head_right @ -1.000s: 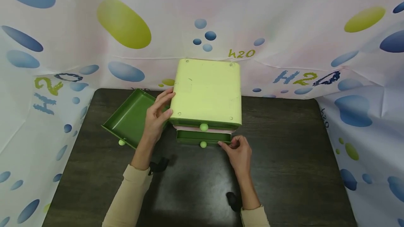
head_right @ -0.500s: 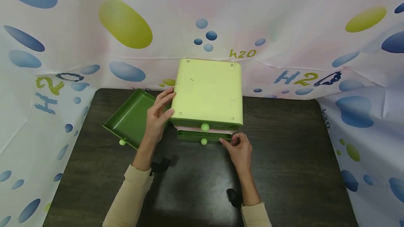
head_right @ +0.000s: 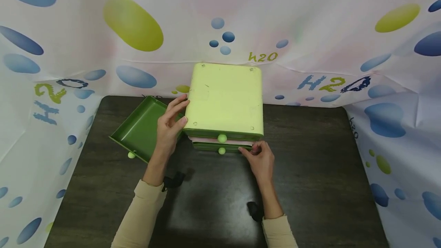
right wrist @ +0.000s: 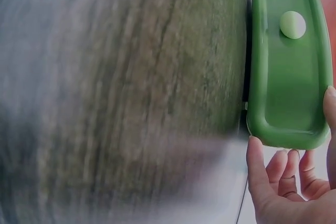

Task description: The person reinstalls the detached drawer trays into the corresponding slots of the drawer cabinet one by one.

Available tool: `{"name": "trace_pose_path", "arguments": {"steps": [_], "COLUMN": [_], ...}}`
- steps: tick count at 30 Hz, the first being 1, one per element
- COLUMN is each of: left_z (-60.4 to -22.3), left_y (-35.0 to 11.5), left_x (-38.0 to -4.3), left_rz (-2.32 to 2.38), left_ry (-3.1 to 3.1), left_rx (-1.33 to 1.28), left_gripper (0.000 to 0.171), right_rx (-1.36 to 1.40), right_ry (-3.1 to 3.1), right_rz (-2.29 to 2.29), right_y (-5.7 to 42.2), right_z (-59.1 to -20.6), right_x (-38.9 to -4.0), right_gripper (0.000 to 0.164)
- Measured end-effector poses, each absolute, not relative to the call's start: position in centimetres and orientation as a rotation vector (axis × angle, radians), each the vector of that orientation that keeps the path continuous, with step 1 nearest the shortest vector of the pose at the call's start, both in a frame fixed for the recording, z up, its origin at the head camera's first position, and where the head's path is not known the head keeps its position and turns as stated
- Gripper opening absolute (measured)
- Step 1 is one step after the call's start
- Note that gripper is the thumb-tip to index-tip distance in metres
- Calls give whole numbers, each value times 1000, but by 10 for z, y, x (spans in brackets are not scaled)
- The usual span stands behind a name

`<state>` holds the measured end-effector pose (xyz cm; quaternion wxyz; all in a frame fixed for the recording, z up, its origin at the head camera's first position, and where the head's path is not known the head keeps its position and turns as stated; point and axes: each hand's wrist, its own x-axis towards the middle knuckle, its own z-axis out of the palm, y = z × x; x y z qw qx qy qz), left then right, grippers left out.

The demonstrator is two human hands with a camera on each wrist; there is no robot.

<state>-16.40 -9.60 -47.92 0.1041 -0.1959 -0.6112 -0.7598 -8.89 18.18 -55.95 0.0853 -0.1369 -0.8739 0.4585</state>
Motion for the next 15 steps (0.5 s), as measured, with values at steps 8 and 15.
{"name": "trace_pose_path", "arguments": {"steps": [8,15], "left_z": [-477,-474], "left_y": [-97,-96], "left_x": [-163,-161], "left_rz": [-2246,-2271], "left_ry": [-1809,-1814], "left_rx": [-568,-562], "left_gripper": [41,41], "right_rx": [-419,-445], "right_ry": [-2591,-2592], "right_rz": [1350,1357], "right_y": [180,179], "right_z": [-560,-560], "right_x": [-91,-90], "right_gripper": [40,41]}}
